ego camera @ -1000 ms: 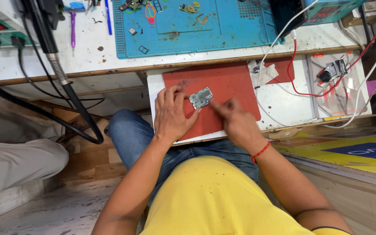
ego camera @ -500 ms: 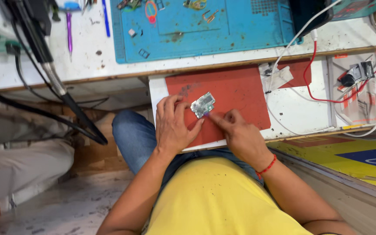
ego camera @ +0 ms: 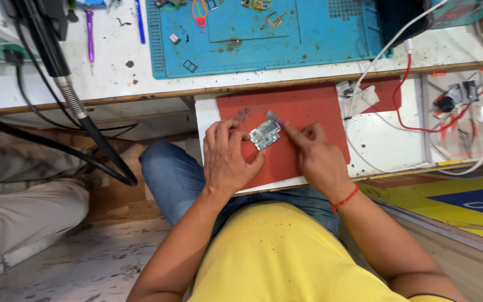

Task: The person scrapes a small circuit board with a metal tool while seated on the floor. They then use a hot air gun to heat the board, holding it in place with their left hand.

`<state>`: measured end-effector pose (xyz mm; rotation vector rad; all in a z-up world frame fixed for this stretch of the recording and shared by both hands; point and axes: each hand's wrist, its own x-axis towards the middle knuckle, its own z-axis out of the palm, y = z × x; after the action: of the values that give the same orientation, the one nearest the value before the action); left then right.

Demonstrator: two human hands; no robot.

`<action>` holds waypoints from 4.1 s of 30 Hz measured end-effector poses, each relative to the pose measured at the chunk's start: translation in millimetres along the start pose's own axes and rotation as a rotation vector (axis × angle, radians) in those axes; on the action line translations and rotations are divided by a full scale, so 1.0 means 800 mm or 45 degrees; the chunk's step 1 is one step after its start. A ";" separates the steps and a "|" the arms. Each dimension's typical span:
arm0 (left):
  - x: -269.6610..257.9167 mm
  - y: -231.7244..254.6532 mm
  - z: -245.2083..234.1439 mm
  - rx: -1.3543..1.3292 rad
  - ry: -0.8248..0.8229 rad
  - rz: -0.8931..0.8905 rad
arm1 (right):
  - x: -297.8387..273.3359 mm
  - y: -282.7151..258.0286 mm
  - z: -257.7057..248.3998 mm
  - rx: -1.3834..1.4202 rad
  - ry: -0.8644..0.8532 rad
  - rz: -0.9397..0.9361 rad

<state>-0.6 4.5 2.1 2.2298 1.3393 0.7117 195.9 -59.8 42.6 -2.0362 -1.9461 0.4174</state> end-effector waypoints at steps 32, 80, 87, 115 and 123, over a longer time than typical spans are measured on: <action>-0.001 -0.010 -0.001 -0.075 0.026 0.097 | -0.020 0.007 0.028 0.077 -0.146 -0.165; 0.002 -0.019 -0.009 -0.075 0.074 0.147 | -0.013 0.005 0.016 -0.024 -0.182 -0.161; 0.005 -0.018 -0.009 -0.056 0.053 0.145 | -0.002 0.006 0.015 0.014 -0.245 -0.265; 0.000 -0.024 -0.009 -0.089 0.079 0.157 | -0.003 -0.002 0.020 0.036 -0.194 -0.140; 0.006 -0.024 -0.011 -0.104 0.076 0.141 | -0.001 -0.001 0.027 0.001 -0.048 -0.065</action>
<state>-16.9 18.0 -1.5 2.2469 1.1992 0.8625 186.7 -60.1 23.2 -1.9874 -2.0144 0.4481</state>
